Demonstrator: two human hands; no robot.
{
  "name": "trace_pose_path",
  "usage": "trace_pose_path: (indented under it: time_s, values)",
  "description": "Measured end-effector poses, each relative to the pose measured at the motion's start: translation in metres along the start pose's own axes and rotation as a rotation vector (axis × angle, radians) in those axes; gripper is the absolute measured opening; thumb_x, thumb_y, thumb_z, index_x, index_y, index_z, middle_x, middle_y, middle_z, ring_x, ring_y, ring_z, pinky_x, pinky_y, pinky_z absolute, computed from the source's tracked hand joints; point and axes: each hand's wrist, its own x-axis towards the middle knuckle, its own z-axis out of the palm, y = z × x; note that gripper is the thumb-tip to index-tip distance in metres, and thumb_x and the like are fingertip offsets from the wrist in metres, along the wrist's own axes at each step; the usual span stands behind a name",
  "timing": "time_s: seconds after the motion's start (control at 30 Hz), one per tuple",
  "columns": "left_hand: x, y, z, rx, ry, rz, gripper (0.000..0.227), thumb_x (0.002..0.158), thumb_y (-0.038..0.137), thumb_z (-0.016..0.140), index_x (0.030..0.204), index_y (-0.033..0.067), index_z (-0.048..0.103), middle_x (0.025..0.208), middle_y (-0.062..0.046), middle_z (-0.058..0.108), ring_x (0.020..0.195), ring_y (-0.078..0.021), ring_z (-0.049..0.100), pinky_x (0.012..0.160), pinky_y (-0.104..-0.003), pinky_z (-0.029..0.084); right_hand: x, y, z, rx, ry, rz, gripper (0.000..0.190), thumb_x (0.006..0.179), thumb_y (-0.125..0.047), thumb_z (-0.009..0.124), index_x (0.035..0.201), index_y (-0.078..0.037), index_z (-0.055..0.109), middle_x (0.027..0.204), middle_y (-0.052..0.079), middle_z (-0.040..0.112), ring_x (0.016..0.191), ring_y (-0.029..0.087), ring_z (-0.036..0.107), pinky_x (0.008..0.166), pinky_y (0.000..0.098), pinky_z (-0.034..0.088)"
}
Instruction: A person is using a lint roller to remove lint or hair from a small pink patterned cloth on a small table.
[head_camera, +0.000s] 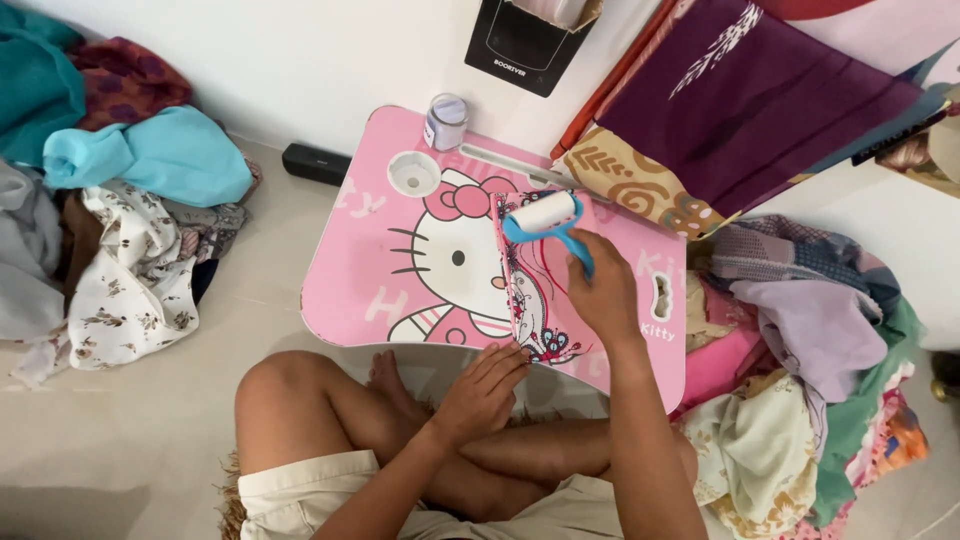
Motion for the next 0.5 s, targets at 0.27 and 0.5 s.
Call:
trace_pose_path:
  time_s: [0.27, 0.5]
  values:
    - [-0.001, -0.001, 0.012, 0.094, 0.168, -0.001, 0.042, 0.089, 0.001, 0.060, 0.130, 0.0043, 0.065, 0.141, -0.010, 0.064, 0.133, -0.0262, 0.060, 0.121, -0.042, 0.038, -0.121, -0.012, -0.048, -0.067, 0.022, 0.130, 0.033, 0.092, -0.013, 0.067, 0.124, -0.018, 0.074, 0.110, 0.009, 0.075, 0.101, 0.034, 0.072, 0.083, 0.0435, 0.058]
    - [-0.001, 0.000, 0.012, 0.110, 0.157, -0.004, 0.043, 0.086, 0.000, 0.062, 0.129, 0.0040, 0.066, 0.141, -0.010, 0.065, 0.133, -0.0267, 0.060, 0.120, -0.043, 0.038, -0.078, -0.001, -0.018, -0.127, -0.001, -0.028, 0.030, 0.094, -0.014, 0.067, 0.123, -0.016, 0.073, 0.100, 0.011, 0.073, 0.087, 0.035, 0.072, 0.070, 0.0456, 0.058]
